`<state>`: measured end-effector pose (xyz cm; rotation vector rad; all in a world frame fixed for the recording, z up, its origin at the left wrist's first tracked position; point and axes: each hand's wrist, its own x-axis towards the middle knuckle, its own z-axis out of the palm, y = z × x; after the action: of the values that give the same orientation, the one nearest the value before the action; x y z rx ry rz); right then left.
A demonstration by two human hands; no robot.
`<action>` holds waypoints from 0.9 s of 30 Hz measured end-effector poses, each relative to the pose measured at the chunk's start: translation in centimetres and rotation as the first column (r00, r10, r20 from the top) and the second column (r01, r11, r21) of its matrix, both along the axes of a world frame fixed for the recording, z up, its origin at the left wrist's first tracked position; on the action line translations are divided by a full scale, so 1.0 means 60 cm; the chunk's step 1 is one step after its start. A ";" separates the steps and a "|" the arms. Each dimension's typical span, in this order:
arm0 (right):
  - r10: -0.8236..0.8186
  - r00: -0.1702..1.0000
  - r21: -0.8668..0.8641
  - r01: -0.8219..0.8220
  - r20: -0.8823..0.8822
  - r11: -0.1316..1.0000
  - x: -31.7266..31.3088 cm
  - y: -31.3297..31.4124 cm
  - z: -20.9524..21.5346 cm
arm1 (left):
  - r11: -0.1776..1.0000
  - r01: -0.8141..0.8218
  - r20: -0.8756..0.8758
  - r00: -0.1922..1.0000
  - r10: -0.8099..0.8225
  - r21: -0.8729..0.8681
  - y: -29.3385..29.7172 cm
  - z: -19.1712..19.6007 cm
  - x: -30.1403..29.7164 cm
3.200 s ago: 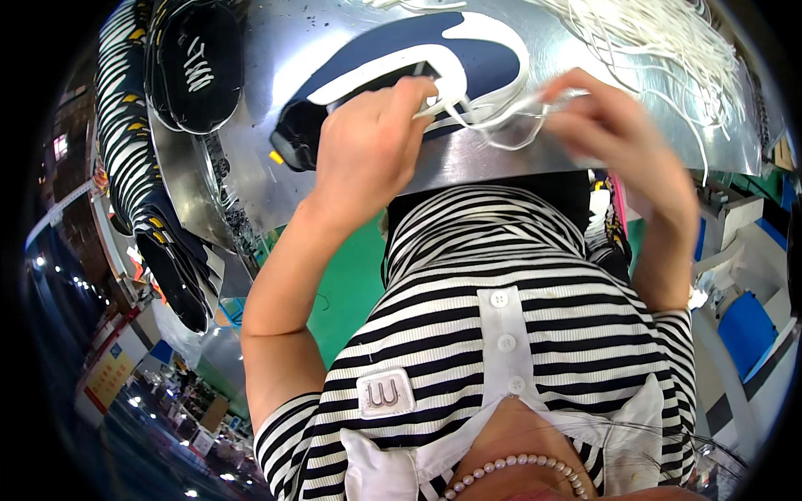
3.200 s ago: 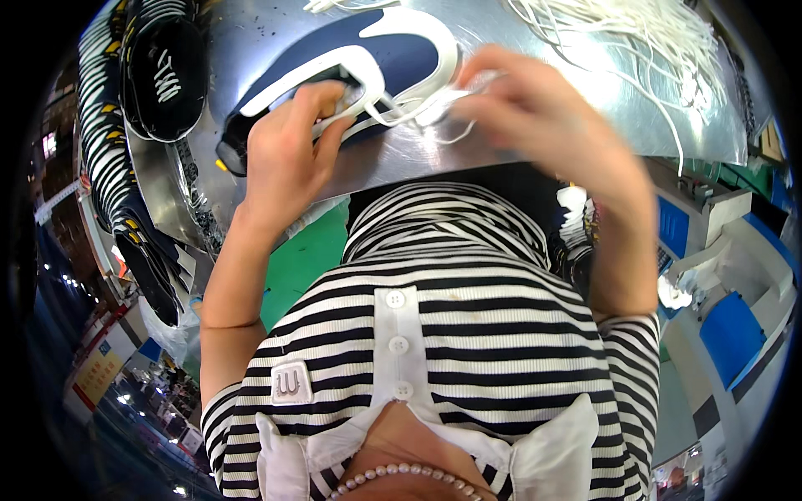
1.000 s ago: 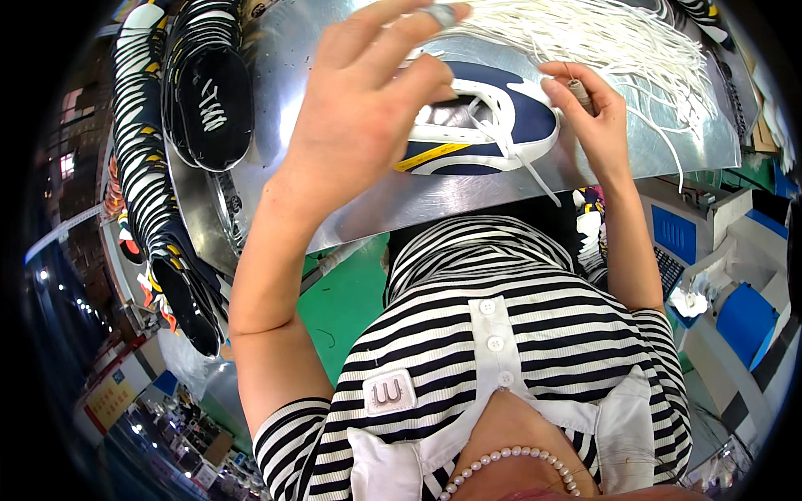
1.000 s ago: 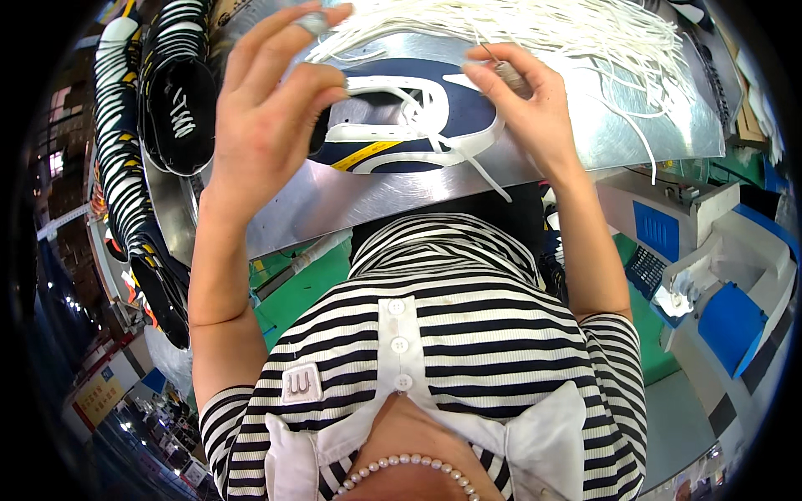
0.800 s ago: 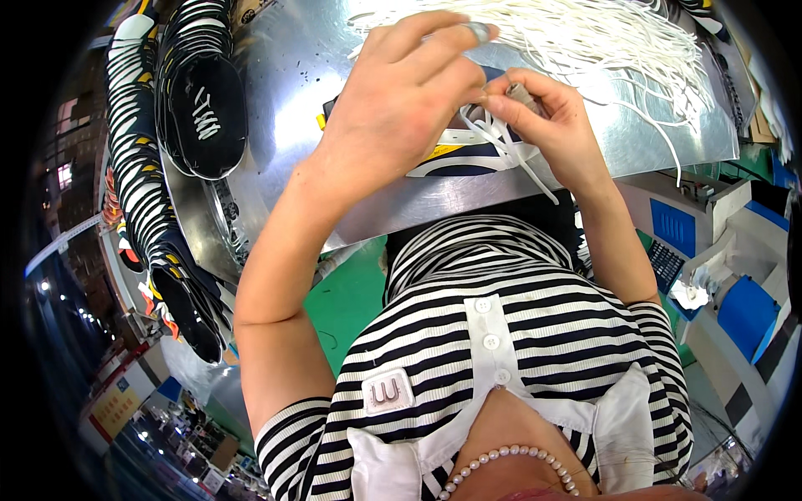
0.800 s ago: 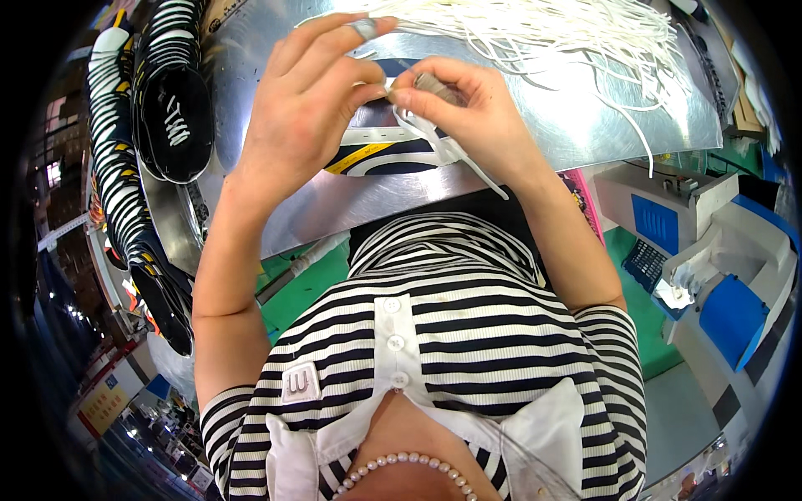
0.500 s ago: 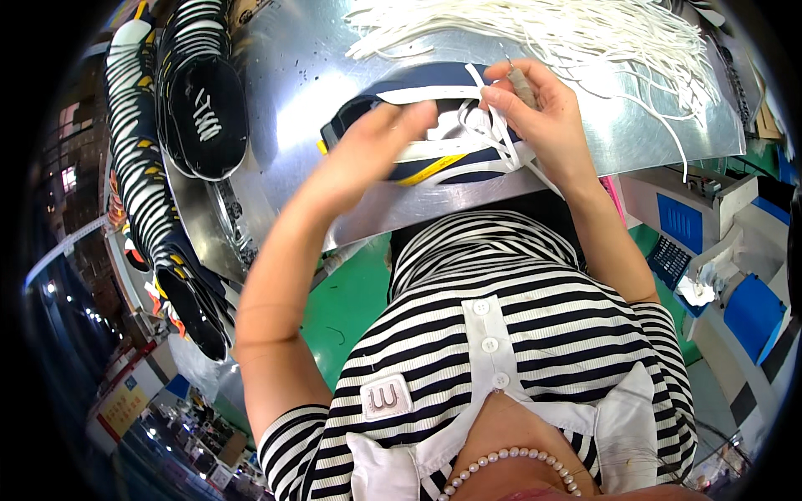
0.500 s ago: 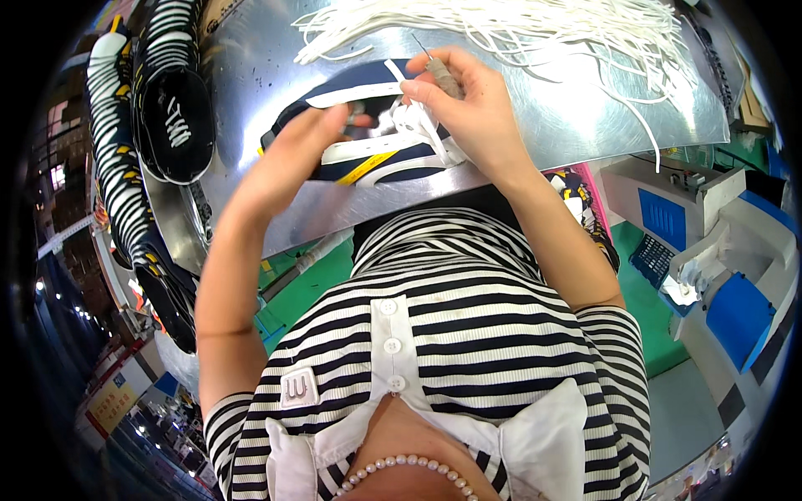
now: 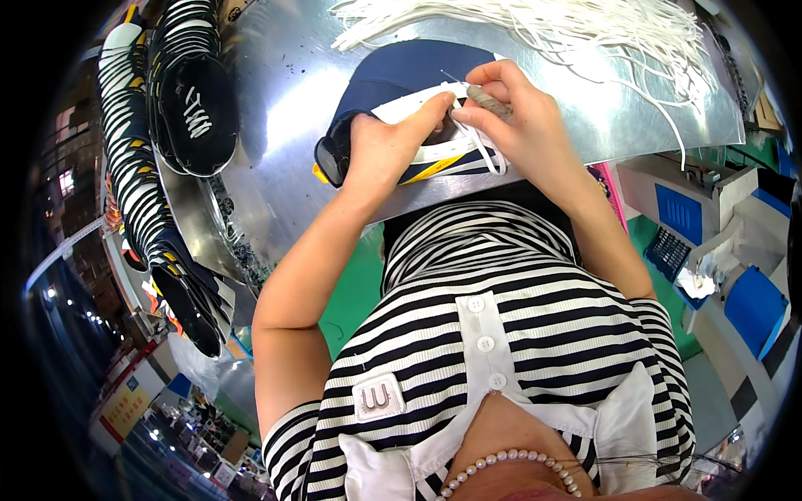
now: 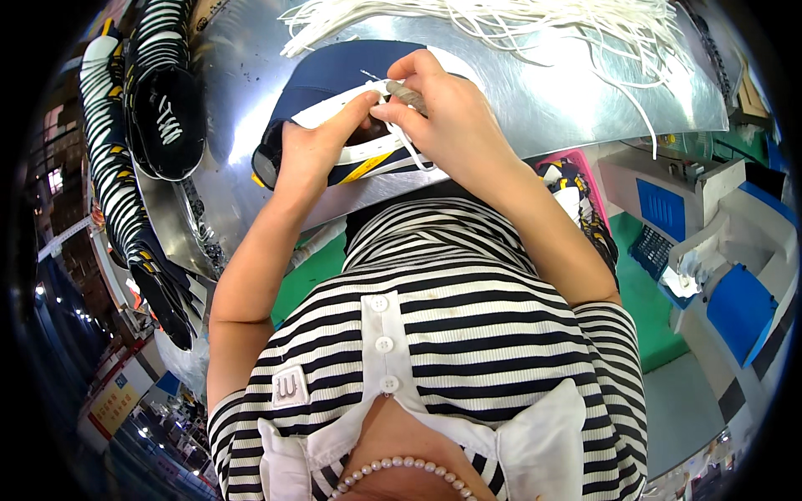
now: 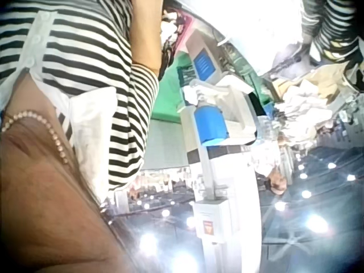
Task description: The person threads white shoelaces through the eyelets of a blue and white sneaker, pulling the laces tight and arranging them. They repeat this process for a second shoe, handling the laces and shoes by hand on a metal workbench.
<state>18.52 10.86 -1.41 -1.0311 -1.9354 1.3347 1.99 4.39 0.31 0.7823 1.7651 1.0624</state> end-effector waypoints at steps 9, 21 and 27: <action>0.096 0.987 0.179 -0.118 0.130 0.977 0.025 0.018 0.015 | 0.995 0.059 -0.039 0.998 -0.056 0.079 -0.002 0.001 -0.001; 0.142 0.894 0.451 -0.346 0.425 0.823 -0.021 0.032 0.018 | 0.990 0.106 0.120 0.986 -0.117 0.093 -0.007 0.013 0.019; 0.188 0.902 0.211 -0.285 0.388 0.935 0.010 0.062 0.054 | 0.982 0.164 0.289 0.948 -0.131 -0.093 0.002 0.007 -0.032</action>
<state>19.10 14.57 1.83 -0.9816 -2.5095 1.0157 0.07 4.53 0.74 0.6462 1.4873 0.9133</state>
